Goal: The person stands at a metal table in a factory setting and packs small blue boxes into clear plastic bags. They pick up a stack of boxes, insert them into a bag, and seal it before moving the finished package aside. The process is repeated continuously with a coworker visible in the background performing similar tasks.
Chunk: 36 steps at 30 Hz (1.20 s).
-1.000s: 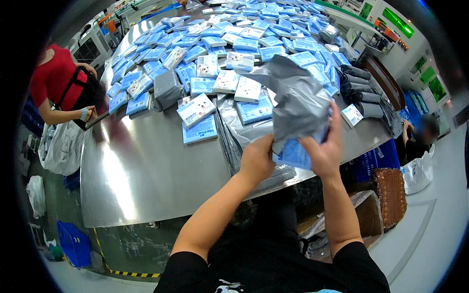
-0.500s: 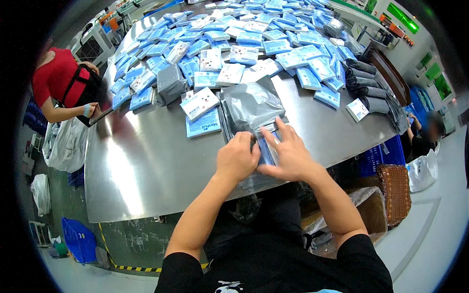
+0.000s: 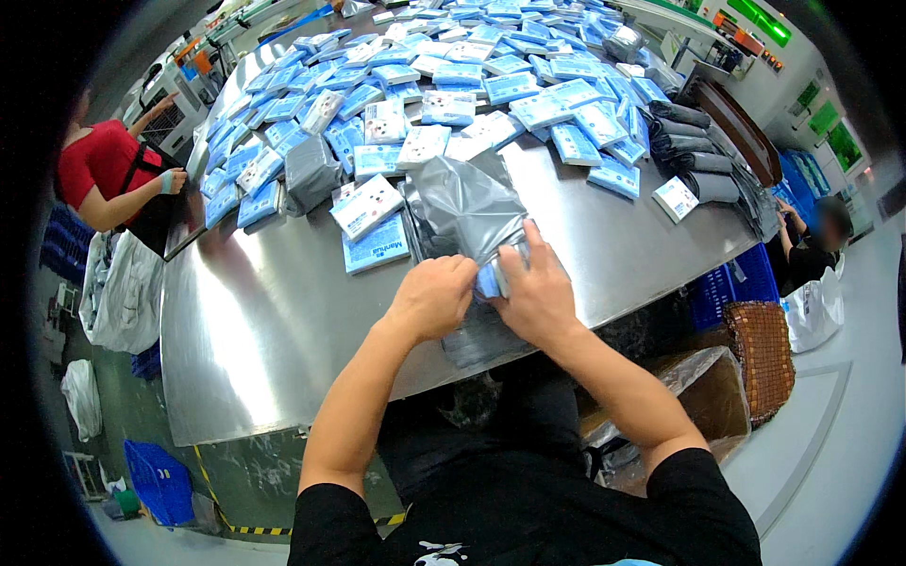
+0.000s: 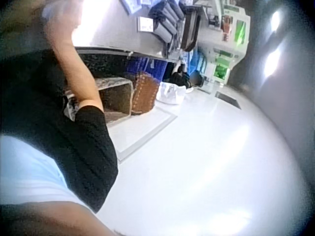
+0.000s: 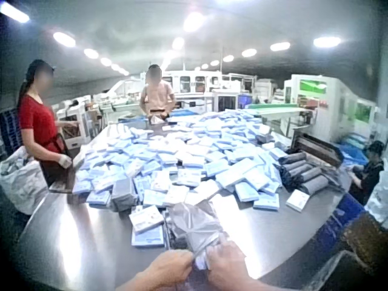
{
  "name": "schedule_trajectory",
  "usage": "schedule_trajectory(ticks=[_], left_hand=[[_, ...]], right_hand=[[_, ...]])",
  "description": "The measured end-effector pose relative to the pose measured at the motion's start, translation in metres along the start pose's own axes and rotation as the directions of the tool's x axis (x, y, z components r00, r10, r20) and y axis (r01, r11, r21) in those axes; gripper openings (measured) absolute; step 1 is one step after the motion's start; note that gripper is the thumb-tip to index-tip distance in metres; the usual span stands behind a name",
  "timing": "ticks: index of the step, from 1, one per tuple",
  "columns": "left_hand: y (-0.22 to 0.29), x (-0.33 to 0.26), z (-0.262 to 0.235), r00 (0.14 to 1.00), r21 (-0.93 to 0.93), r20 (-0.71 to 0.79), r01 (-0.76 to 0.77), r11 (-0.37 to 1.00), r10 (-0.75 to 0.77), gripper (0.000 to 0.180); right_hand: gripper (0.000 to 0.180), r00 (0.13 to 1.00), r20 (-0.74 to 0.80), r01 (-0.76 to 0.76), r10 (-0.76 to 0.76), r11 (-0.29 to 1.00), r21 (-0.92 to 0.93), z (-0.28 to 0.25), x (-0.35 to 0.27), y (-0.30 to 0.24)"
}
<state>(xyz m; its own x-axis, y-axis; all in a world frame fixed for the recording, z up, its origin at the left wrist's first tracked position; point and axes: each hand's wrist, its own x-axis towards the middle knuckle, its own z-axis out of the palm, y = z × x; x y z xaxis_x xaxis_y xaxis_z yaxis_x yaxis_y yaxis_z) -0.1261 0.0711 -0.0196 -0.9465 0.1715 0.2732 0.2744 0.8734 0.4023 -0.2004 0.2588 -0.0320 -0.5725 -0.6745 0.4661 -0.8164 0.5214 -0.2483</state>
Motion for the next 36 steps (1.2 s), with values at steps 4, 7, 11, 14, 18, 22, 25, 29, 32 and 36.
schedule_trajectory(ticks=[4,7,11,14,18,22,25,29,32,36], left_hand=[[0.003,-0.015,-0.015,0.980,0.086,-0.054,0.198,0.976,-0.194,0.009],[-0.004,-0.031,-0.020,0.926,0.131,-0.234,0.331,0.935,-0.295,0.009],[0.005,-0.046,-0.022,0.880,0.062,-0.374,0.339,0.939,-0.293,0.022],[0.034,-0.035,-0.013,0.898,0.087,-0.433,0.122,0.989,-0.073,0.036],[0.044,-0.021,0.003,0.978,0.274,-0.207,0.044,0.961,0.015,0.058],[0.022,-0.010,0.015,0.964,0.378,-0.259,0.052,0.924,0.052,0.061],[0.006,0.007,0.027,0.920,0.415,-0.392,0.169,0.894,0.008,0.064],[0.002,0.023,0.037,0.795,0.325,-0.585,0.410,0.852,-0.159,0.077],[-0.005,0.010,0.026,0.750,0.143,-0.634,0.351,0.925,-0.187,0.090],[-0.014,-0.047,0.026,0.755,-0.172,-0.335,0.540,0.824,-0.564,0.055]], right_hand=[[0.077,0.961,0.216,-0.183,0.174,0.983,0.019,-0.014,0.021,-0.025],[0.070,0.881,0.457,-0.438,0.125,0.580,0.686,-0.020,0.021,0.007],[0.047,0.849,0.483,-0.475,0.214,0.711,0.519,-0.004,0.008,0.027],[0.034,0.913,0.347,-0.350,0.215,0.848,0.398,0.030,-0.005,0.022],[0.023,0.870,0.452,-0.348,0.195,0.894,0.284,0.028,0.003,0.017],[0.017,0.927,0.375,-0.197,0.020,0.876,0.441,0.028,-0.007,0.025],[0.016,0.946,0.318,-0.120,-0.058,0.850,0.513,0.034,-0.014,0.030],[0.016,0.908,0.414,-0.157,-0.063,0.865,0.477,0.026,-0.013,0.029],[0.020,0.842,0.539,-0.228,0.004,0.909,0.349,0.015,-0.009,0.026],[0.044,0.975,0.195,-0.158,0.111,0.956,0.246,0.001,-0.009,0.013]])
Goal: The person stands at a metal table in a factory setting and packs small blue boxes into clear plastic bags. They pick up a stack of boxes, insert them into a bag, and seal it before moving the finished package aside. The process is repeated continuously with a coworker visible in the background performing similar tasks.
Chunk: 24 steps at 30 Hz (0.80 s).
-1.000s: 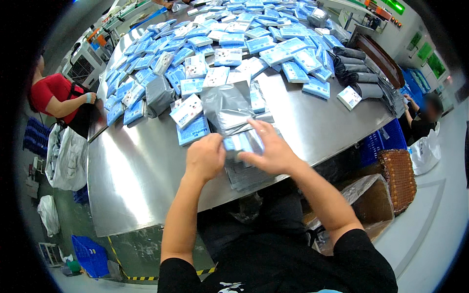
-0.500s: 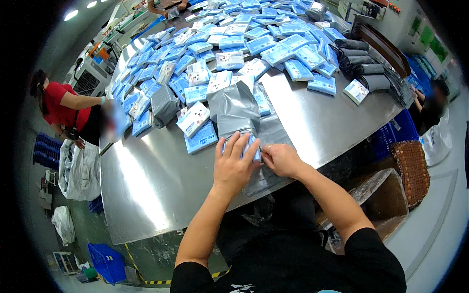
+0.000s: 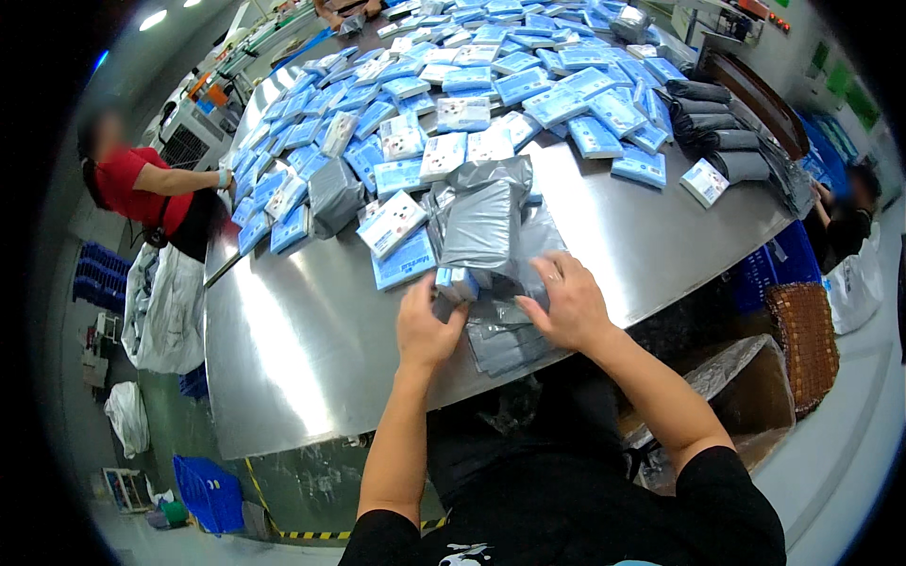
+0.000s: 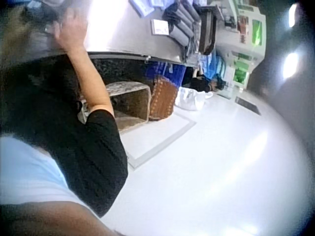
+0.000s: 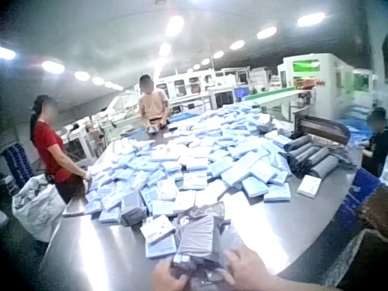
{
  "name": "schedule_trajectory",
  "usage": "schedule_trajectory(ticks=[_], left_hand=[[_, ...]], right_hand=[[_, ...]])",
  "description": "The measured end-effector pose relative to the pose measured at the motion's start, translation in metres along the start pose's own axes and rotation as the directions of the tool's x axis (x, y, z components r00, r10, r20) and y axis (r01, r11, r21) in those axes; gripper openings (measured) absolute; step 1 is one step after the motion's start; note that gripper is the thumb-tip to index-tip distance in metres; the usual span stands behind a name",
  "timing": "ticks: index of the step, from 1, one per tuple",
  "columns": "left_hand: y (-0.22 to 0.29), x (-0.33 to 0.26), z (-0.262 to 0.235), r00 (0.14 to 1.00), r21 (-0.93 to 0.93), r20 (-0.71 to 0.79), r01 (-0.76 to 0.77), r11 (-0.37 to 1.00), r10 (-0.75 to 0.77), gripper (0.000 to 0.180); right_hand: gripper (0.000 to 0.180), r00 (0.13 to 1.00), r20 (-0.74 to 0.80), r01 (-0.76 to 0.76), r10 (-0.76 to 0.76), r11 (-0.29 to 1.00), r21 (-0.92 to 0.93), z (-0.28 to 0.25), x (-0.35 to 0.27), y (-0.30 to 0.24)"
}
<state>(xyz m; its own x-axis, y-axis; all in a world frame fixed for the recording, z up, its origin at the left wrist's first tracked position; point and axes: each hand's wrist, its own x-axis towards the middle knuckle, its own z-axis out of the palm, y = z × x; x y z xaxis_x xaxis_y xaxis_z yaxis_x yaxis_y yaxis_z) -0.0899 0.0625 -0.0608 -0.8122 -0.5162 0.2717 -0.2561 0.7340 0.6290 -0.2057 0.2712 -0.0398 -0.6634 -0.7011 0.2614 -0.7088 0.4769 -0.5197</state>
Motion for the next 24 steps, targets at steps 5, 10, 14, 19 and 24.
schedule_trajectory(ticks=[5,10,14,19,24], left_hand=[[0.003,-0.005,-0.006,0.968,0.204,0.241,0.021,0.979,-0.071,0.020],[0.006,-0.019,-0.013,0.946,0.126,0.300,0.087,0.988,-0.121,0.025],[0.031,-0.038,-0.003,0.960,0.136,0.222,0.145,0.980,-0.173,0.025],[0.031,-0.046,-0.012,0.981,0.242,-0.177,-0.039,0.969,0.084,0.015],[0.052,-0.018,0.037,0.960,-0.319,0.049,-0.247,0.915,0.277,0.017]], right_hand=[[0.073,0.888,-0.257,0.351,-0.382,0.922,-0.162,0.030,0.056,-0.040],[0.064,0.893,-0.236,0.306,-0.382,0.903,-0.303,0.046,0.084,-0.019],[0.067,0.882,-0.330,0.157,-0.336,0.871,-0.466,0.047,0.114,-0.027],[0.051,0.964,-0.265,-0.069,0.028,0.987,-0.145,0.024,0.048,-0.017],[0.019,0.978,-0.002,-0.208,0.208,0.978,-0.002,0.051,0.003,0.007]])
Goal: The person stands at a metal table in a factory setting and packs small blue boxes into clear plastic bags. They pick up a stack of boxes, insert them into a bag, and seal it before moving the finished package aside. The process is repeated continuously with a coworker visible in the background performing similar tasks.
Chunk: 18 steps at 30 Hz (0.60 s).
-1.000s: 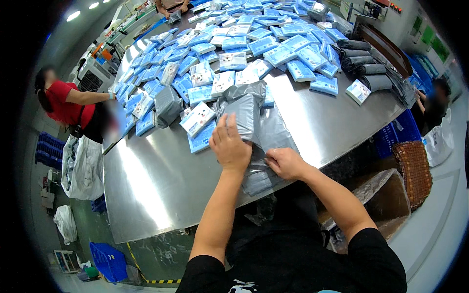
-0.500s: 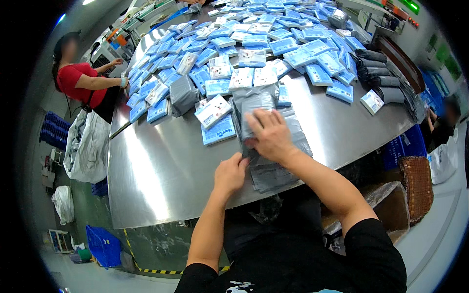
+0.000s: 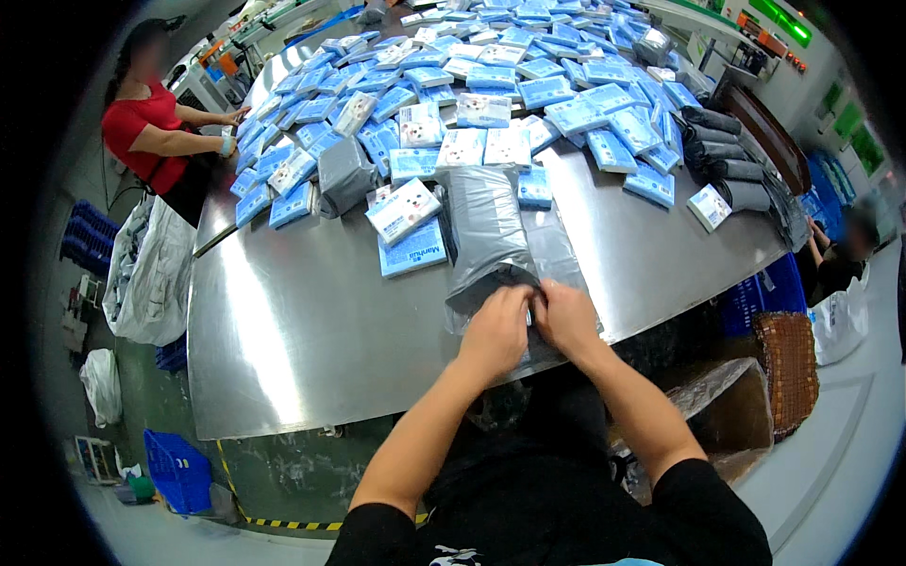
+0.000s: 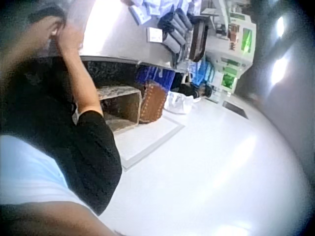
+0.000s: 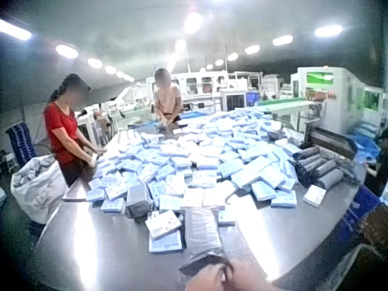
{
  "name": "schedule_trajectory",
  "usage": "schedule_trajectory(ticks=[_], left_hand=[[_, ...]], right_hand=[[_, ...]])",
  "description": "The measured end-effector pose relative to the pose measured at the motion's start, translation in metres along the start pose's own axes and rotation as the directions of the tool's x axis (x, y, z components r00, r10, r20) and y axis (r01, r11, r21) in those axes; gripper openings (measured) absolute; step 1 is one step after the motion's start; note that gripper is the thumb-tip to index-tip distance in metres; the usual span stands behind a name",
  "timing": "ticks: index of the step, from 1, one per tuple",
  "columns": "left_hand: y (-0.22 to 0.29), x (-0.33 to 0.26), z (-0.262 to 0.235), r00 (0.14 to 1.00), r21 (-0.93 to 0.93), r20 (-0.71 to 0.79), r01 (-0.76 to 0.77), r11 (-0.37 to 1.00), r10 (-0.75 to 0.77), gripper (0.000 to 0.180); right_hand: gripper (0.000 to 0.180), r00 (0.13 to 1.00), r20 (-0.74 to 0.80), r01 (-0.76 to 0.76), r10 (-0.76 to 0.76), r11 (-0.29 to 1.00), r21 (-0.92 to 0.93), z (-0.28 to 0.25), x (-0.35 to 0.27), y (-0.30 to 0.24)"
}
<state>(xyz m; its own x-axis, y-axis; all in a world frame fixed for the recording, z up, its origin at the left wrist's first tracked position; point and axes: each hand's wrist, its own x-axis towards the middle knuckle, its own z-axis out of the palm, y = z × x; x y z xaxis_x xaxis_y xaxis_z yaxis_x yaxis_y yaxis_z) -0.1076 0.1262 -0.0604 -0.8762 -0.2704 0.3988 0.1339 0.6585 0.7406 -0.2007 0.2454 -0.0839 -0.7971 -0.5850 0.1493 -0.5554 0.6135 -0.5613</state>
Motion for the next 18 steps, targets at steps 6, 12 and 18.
schedule_trajectory(ticks=[6,12,18], left_hand=[[-0.005,0.078,0.012,0.631,0.453,0.590,0.256,0.854,-0.503,0.042],[-0.002,0.036,0.019,0.823,0.374,0.337,0.329,0.867,-0.458,0.031],[0.013,-0.040,-0.024,0.918,0.088,-0.338,0.251,0.964,-0.208,0.021]], right_hand=[[0.014,0.994,-0.008,0.109,-0.109,0.991,0.072,-0.009,-0.014,0.019],[0.019,1.000,0.010,0.004,-0.004,0.999,-0.034,-0.026,-0.011,0.024],[0.008,0.900,-0.376,0.224,-0.219,0.974,-0.032,-0.053,-0.030,-0.011]])
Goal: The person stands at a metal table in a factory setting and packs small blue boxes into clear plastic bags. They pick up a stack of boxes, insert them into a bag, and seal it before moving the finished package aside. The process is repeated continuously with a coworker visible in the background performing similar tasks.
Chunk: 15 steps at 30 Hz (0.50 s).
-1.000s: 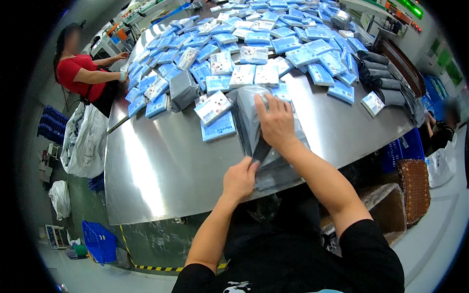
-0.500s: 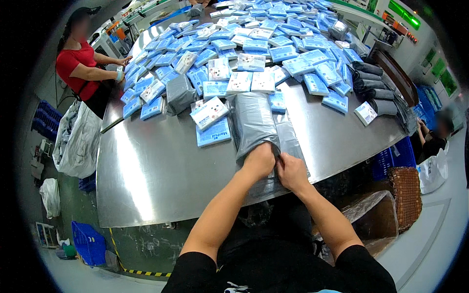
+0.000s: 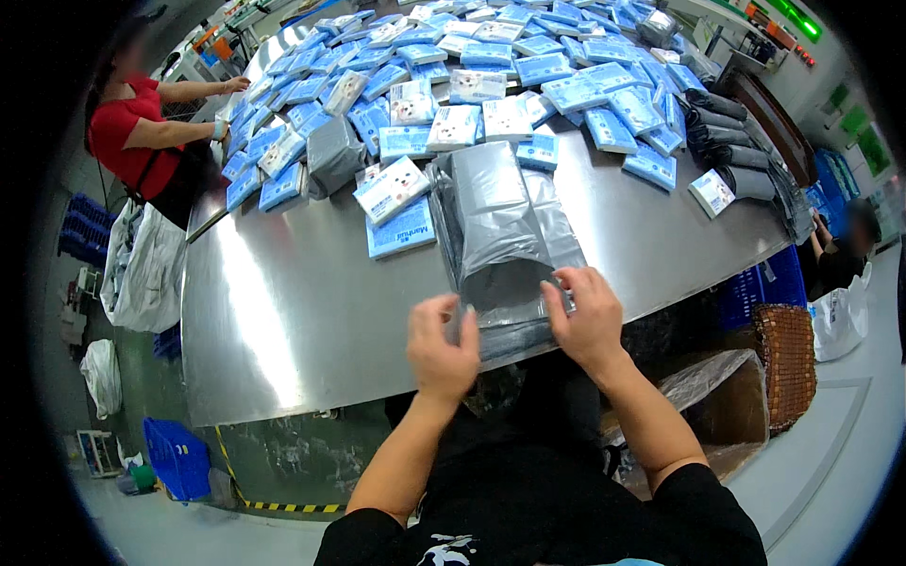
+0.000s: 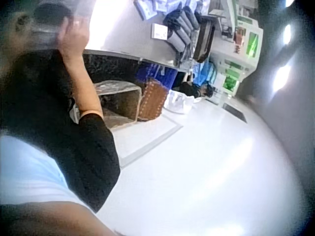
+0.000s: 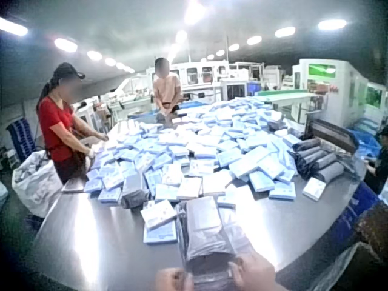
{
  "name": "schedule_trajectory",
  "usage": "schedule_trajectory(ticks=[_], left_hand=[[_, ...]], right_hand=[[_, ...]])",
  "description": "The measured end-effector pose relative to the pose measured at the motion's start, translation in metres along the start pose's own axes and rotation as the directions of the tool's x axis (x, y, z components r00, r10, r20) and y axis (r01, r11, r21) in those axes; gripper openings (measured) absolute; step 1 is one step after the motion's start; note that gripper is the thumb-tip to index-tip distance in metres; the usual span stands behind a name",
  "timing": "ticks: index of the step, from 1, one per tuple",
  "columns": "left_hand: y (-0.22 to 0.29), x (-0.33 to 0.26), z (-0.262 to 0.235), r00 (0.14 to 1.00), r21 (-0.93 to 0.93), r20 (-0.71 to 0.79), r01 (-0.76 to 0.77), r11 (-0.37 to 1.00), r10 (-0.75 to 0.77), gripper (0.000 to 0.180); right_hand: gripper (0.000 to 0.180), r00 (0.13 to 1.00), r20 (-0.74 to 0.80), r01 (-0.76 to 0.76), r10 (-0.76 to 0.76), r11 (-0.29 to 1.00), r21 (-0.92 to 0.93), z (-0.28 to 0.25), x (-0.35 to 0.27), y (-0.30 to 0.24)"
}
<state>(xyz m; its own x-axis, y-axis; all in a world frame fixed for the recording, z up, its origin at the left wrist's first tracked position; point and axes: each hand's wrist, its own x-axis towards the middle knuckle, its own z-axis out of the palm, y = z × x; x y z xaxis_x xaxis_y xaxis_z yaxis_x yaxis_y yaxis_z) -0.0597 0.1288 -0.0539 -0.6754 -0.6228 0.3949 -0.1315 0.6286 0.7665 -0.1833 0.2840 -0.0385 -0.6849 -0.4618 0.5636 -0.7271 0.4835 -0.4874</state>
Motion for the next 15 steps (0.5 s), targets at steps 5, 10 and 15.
schedule_trajectory(ticks=[5,10,15], left_hand=[[-0.026,0.023,-0.021,0.787,-0.145,0.393,0.563,0.813,-0.475,0.027],[-0.042,0.020,-0.027,0.604,-0.383,0.594,0.794,0.473,-0.532,0.024],[-0.044,0.025,-0.031,0.579,-0.308,0.618,0.801,0.514,-0.532,0.024]], right_hand=[[0.013,0.918,0.396,-0.105,-0.022,0.949,0.297,0.029,-0.001,-0.034],[0.020,0.813,0.581,-0.267,0.030,0.906,0.327,0.041,0.000,-0.039],[0.024,0.752,0.653,-0.355,0.085,0.888,0.294,0.045,-0.002,-0.041]])
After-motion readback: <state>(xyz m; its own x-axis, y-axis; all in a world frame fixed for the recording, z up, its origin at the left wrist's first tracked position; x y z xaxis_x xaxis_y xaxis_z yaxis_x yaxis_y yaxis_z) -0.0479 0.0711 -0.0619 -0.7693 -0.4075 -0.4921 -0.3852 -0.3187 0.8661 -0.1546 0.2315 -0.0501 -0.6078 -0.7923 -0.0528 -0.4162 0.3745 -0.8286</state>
